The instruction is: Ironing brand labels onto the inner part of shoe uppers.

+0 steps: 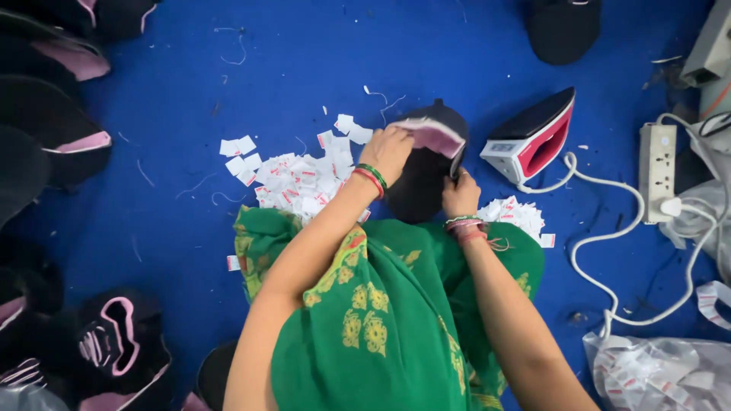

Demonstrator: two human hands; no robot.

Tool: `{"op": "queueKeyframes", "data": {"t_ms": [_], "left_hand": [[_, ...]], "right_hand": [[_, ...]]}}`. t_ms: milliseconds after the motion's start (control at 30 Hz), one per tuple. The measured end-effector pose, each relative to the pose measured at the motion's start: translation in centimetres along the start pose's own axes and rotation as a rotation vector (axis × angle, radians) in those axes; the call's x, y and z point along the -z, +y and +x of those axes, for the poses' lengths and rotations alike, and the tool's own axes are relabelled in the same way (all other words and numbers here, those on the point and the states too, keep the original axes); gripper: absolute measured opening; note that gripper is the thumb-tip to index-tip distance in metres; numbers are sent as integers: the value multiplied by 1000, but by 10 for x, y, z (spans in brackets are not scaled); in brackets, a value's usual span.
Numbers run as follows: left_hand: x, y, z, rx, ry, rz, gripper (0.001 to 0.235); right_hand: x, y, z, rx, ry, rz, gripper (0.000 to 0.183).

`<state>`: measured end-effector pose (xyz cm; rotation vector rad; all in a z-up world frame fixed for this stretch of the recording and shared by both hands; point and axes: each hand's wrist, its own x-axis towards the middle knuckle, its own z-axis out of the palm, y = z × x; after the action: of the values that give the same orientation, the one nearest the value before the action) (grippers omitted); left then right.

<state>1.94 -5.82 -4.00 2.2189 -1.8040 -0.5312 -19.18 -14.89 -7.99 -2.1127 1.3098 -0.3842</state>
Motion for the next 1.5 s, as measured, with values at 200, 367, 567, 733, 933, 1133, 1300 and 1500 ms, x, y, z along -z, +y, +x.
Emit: {"op": "queueKeyframes", "data": {"t_ms": [200, 367, 567, 733, 933, 1133, 1300, 1500], "left_hand": [[-49, -31, 21, -77, 433, -181, 37], [-25, -21, 32, -106, 449, 138, 22], [-23, -22, 32, 40, 467, -207, 18], [-34, -14, -1, 3, 406, -182, 25], [-14, -23, -1, -84, 143, -91, 50], [-48, -20, 32, -294, 340, 293, 48], [-32, -16, 31, -103, 242, -14, 39], [-49, -20, 44, -40, 307, -168, 24]], "right_hand": [[-4, -9, -4, 14, -28, 49, 33], [-7, 5, 10, -11, -58, -15, 38], [-15, 5, 12, -189, -194, 16, 33], [-30, 34, 16, -273, -221, -16, 35], [30, -54, -9, 161, 132, 24, 60], [55, -125, -9, 775, 99, 63, 39], [16, -64, 50, 552, -165, -240, 46], [-7, -34, 50, 485, -236, -386, 58]]}}
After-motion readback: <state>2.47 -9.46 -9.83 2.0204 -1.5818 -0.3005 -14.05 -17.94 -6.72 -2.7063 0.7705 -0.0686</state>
